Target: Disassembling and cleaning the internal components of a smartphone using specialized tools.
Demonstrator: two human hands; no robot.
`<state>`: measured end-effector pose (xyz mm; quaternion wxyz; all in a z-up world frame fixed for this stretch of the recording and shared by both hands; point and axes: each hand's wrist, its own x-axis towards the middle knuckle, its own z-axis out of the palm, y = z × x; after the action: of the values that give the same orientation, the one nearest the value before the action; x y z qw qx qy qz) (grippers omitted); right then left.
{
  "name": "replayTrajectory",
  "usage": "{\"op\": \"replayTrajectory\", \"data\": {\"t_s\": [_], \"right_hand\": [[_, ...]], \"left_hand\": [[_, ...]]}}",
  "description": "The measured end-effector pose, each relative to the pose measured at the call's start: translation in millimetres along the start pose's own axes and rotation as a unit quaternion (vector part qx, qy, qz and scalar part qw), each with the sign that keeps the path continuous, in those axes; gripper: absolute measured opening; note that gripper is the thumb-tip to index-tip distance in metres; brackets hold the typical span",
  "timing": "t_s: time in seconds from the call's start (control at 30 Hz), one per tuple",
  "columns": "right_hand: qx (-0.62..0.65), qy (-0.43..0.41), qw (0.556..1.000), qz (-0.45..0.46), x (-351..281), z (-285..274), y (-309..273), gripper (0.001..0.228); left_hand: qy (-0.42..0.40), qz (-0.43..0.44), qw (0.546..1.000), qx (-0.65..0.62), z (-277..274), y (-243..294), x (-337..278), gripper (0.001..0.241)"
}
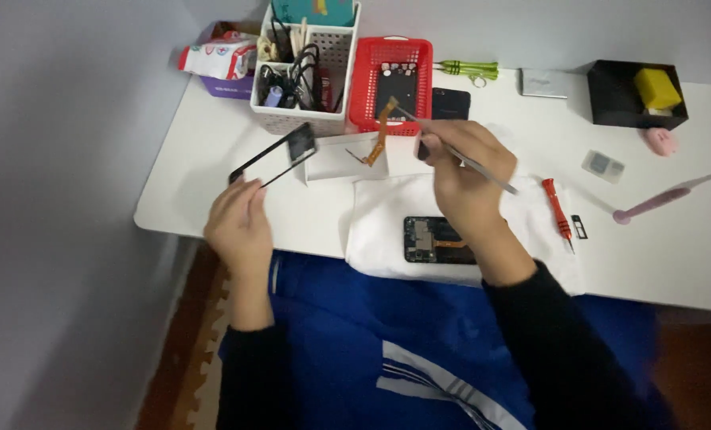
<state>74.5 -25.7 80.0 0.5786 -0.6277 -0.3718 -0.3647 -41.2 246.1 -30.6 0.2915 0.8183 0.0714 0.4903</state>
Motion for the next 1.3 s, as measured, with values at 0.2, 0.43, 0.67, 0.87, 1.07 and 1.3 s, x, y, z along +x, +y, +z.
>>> {"op": "replayTrajectory", "data": {"t_s": [0.2, 0.43, 0.67, 0.87, 1.07, 1.3], "right_hand": [[-0.024, -0.016, 1.0, -0.002, -13.5, 41.7, 19.0, 0.012], [-0.108, -0.127, 0.978, 0.126, -55.5, 29.3, 47.7, 0.015], [-0.094, -0.215, 0.943, 0.236, -49.8, -14.9, 53.4, 0.016], [-0.07, -0.161, 0.958, 0.227, -33.4, -99.7, 8.3, 0.013], [-0.098, -0.163, 0.943, 0.273, -73.1, -159.0, -22.7, 0.011], [-0.167, -0.199, 0.907, 0.331, -115.3, -187.2, -21.2, 0.016]], "left_hand": [[0.004, -0.008, 0.992, 0.123, -22.7, -26.2, -15.8, 0.007], [-0.018, -0.032, 0.988, 0.152, -17.7, -21.4, -14.7, 0.008], [-0.085, -0.048, 0.983, 0.152, -19.4, -12.1, -7.3, 0.008], [-0.071, -0.014, 0.986, 0.153, -16.5, -12.6, -10.9, 0.006], [0.002, 0.115, 0.992, 0.056, 5.2, 24.7, -25.1, 0.022], [-0.313, 0.119, 0.935, -0.119, 41.2, 157.4, -35.1, 0.044]]}}
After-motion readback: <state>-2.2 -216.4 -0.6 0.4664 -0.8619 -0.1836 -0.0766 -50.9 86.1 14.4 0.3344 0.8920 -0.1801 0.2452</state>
